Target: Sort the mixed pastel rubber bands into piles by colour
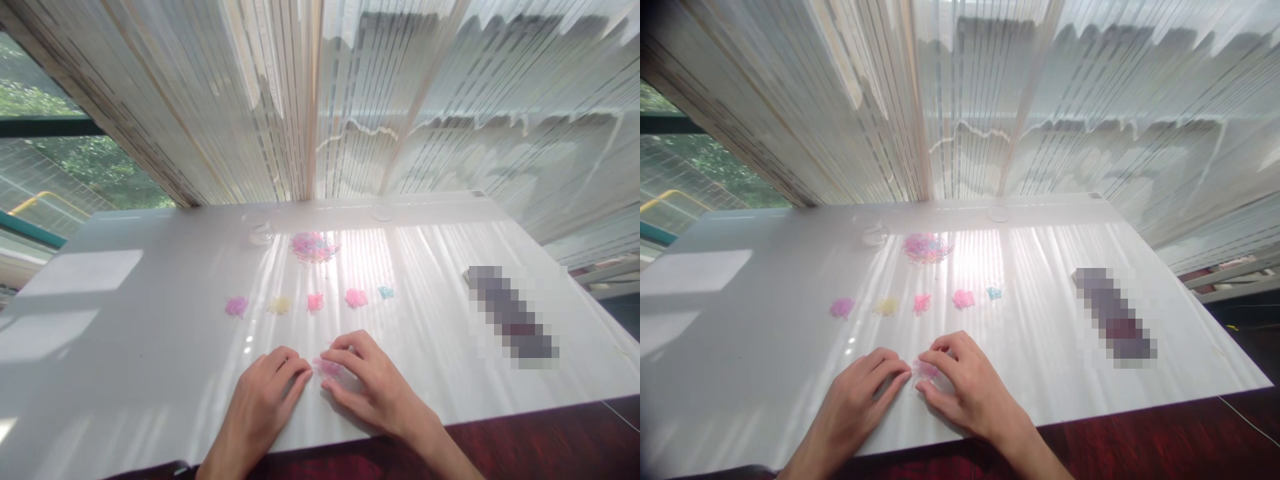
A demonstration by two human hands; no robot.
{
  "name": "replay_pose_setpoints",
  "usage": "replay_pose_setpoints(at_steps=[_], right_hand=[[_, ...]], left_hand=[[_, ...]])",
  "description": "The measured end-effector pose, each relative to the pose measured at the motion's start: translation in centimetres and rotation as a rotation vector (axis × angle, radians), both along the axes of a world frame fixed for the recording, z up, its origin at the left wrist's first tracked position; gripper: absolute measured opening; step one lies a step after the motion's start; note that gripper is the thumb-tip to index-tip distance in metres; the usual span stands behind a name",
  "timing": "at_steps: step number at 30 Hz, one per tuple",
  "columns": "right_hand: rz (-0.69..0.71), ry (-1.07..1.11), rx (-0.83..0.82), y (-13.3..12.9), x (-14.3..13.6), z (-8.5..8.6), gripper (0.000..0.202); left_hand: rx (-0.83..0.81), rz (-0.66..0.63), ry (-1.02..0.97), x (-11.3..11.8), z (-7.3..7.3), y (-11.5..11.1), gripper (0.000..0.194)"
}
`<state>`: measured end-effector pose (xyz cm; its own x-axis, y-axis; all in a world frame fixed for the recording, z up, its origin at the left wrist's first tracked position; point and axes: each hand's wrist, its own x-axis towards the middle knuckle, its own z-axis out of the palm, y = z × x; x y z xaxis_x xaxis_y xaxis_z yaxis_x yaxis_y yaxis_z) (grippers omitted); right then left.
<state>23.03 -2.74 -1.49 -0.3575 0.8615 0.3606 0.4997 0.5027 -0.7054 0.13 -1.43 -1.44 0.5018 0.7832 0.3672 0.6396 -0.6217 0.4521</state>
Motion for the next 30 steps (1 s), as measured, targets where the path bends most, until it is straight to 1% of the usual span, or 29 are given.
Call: replay_pose_setpoints(at_steps=[5,9,11,16,22,26,30], right_hand=[[-0.006,0.002,0.027,-0.1,0.1,-0.1,0.026],[0.000,0.015,0.058,-0.1,0.0,-0.3,0.026],[-0.002,0.017,0.075,0.0,-0.1,-0.4,0.022],[0.001,0.027,0.083,0.1,-0.1,-0.6,0.016],[-0.008,0.070,0.058,0.1,0.1,-0.5,0.018],[-0.018,0.077,0.065,0.2,0.0,-0.4,0.017],[-0.013,0.077,0.075,0.2,0.0,-0.3,0.015]], left_hand=[[-0.015,0.014,-0.019,0.1,0.0,-0.1,0.021],[-0.031,-0.014,-0.078,0.4,0.0,-0.1,0.018],[-0.040,-0.028,-0.104,0.4,0.0,-0.1,0.016],[-0.142,-0.021,-0.161,0.5,0.0,-0.3,0.012],[-0.081,0.031,-0.234,0.7,0.3,-0.6,0.006],[-0.040,0.022,-0.247,1.0,0.3,-0.5,0.006],[-0.061,-0.003,-0.281,1.4,0.2,-0.7,0.009]])
